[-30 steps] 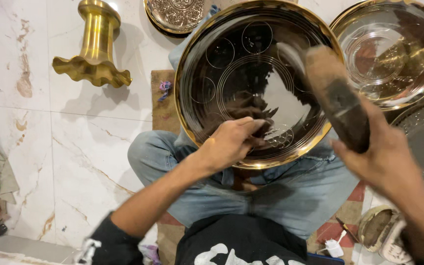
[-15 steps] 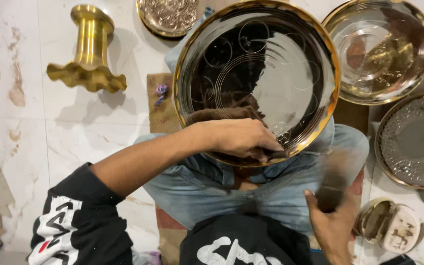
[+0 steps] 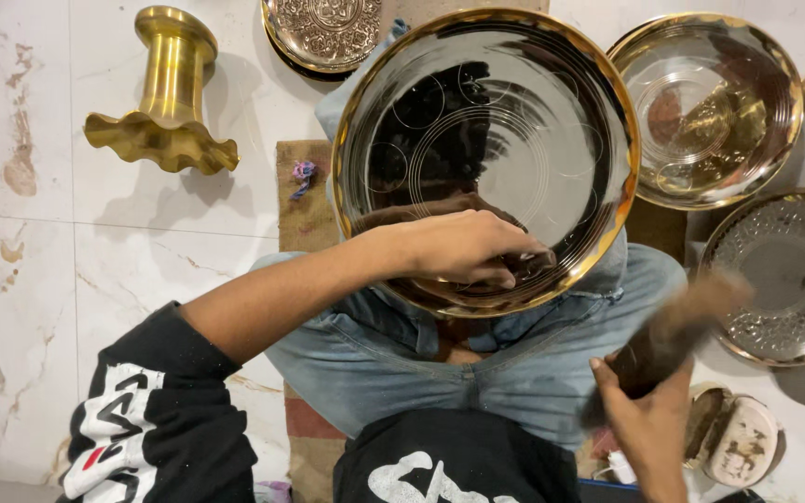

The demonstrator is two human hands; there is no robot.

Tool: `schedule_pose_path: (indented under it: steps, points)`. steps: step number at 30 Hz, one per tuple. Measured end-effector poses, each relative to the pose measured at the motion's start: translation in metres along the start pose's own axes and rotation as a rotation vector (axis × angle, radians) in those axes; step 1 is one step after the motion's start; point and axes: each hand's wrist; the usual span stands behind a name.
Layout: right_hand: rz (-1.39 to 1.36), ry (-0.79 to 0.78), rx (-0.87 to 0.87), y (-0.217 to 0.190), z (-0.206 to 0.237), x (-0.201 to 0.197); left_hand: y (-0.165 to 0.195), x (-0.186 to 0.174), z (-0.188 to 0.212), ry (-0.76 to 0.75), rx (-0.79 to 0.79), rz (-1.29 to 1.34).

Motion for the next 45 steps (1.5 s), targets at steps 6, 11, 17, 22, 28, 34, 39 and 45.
schedule_pose_path:
  steps: [6, 11, 17, 22, 28, 34, 39, 45]
  points:
    - [-0.67, -0.016, -0.02, -0.01, -0.008, -0.006, -0.01, 0.002, -0.002, -0.047, 0.034, 0.053]
    - [0.238, 0.07, -0.123, -0.02, -0.023, -0.01, -0.006, 0.002, 0.003, -0.031, -0.013, 0.099]
    - [0.321, -0.06, -0.309, -0.077, -0.059, -0.033, 0.003, 0.014, 0.02, 0.285, -0.006, -0.049]
    - [0.848, -0.127, -0.382, -0.151, -0.082, -0.042, 0.014, 0.039, 0.032, 0.61, -0.147, -0.06]
    - [1.544, -0.21, -0.523, -0.234, -0.08, -0.037, 0.041, 0.067, 0.035, 0.966, -0.372, -0.333]
    - [1.223, -0.128, -0.826, -0.257, -0.077, -0.023, 0.061, 0.092, 0.017, 1.24, -0.661, -0.247]
    - [1.564, -0.211, -0.755, -0.273, -0.074, -0.015, 0.059, 0.091, 0.012, 1.221, -0.749, -0.251]
    - [1.129, -0.245, -0.945, -0.294, -0.073, -0.007, 0.056, 0.091, 0.012, 1.255, -0.731, -0.197]
Point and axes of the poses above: each hand's wrist, its own z-axis away from the middle knuckle, its own x-axis out of the palm, y = z × x, and after that the axes turned 14 degrees about x, right-handed
